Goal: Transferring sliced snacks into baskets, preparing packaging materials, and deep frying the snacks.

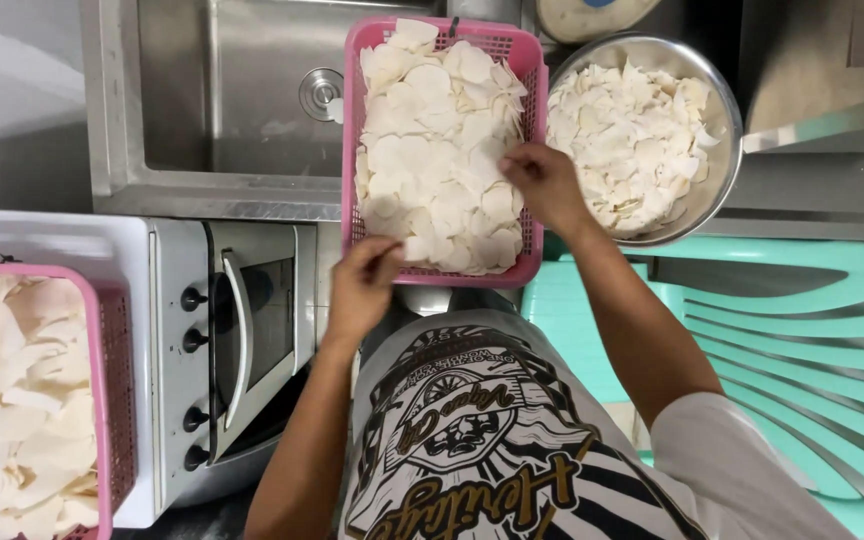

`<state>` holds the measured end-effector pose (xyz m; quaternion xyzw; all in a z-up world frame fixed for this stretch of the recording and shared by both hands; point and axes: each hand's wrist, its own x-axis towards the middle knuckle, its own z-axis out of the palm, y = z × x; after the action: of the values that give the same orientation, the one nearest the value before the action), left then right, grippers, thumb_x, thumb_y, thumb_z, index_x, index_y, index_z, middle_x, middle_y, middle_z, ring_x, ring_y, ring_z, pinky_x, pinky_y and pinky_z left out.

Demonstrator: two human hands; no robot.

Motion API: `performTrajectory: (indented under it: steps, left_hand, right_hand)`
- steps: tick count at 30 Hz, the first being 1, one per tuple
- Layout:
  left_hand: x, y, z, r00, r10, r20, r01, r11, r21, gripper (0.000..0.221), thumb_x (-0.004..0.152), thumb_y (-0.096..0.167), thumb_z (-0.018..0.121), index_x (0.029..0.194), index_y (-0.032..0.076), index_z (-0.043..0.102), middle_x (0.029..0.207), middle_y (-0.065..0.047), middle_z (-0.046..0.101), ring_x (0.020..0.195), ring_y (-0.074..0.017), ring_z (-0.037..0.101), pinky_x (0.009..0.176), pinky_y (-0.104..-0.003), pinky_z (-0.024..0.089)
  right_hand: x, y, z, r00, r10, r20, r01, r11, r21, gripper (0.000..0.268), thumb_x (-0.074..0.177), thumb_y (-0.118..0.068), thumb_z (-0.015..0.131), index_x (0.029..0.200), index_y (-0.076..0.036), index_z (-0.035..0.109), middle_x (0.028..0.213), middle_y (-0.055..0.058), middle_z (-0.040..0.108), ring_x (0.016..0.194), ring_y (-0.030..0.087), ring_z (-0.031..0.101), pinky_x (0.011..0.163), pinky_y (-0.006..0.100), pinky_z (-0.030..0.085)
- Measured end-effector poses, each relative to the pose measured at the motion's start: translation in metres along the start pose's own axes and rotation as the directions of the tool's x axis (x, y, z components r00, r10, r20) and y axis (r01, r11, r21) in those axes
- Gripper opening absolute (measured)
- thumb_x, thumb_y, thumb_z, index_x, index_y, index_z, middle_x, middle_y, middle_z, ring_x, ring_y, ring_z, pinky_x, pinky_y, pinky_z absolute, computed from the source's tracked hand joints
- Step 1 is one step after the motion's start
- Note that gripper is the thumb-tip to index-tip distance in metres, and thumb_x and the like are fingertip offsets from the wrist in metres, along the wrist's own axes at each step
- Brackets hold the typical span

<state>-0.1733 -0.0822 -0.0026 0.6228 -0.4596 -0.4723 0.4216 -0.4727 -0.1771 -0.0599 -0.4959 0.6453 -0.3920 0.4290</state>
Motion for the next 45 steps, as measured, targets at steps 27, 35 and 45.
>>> performTrajectory:
  steps: [27, 35, 45]
  left_hand:
    - [0.079, -0.047, 0.025, 0.9, -0.175, 0.399, 0.293, 0.921, -0.257, 0.026, 0.091, 0.017, 0.083, 0.113, 0.008, 0.074, 0.096, -0.005, 0.068, 0.083, -0.012, 0.067, 0.069, -0.027, 0.065]
    - [0.092, -0.022, 0.014, 0.929, -0.141, 0.343, 0.217, 0.957, -0.194, 0.012, 0.099, 0.022, 0.069, 0.098, 0.01, 0.065, 0.091, -0.002, 0.056, 0.086, -0.0152, 0.058, 0.071, -0.025, 0.056]
    - [0.083, 0.027, 0.051, 0.868, -0.229, 0.44, 0.377, 0.881, -0.286, 0.017, 0.1, 0.016, 0.064, 0.112, 0.005, 0.065, 0.099, -0.008, 0.062, 0.079, -0.0192, 0.072, 0.073, -0.035, 0.068]
  right_hand:
    - [-0.062, -0.07, 0.052, 0.987, 0.06, 0.151, -0.079, 0.99, 0.121, 0.008, 0.1, -0.008, 0.068, 0.102, 0.0, 0.072, 0.074, 0.006, 0.068, 0.046, 0.006, 0.054, 0.042, 0.019, 0.048]
    - [-0.05, -0.064, 0.042, 0.983, 0.049, 0.179, -0.092, 0.966, 0.24, 0.03, 0.101, -0.012, 0.069, 0.127, 0.002, 0.063, 0.097, 0.008, 0.071, 0.047, 0.004, 0.053, 0.039, 0.017, 0.047]
    - [-0.005, -0.061, 0.044, 0.967, 0.018, 0.253, -0.103, 0.939, 0.328, 0.021, 0.094, -0.005, 0.076, 0.112, 0.005, 0.07, 0.082, 0.006, 0.063, 0.048, 0.006, 0.054, 0.041, 0.02, 0.047]
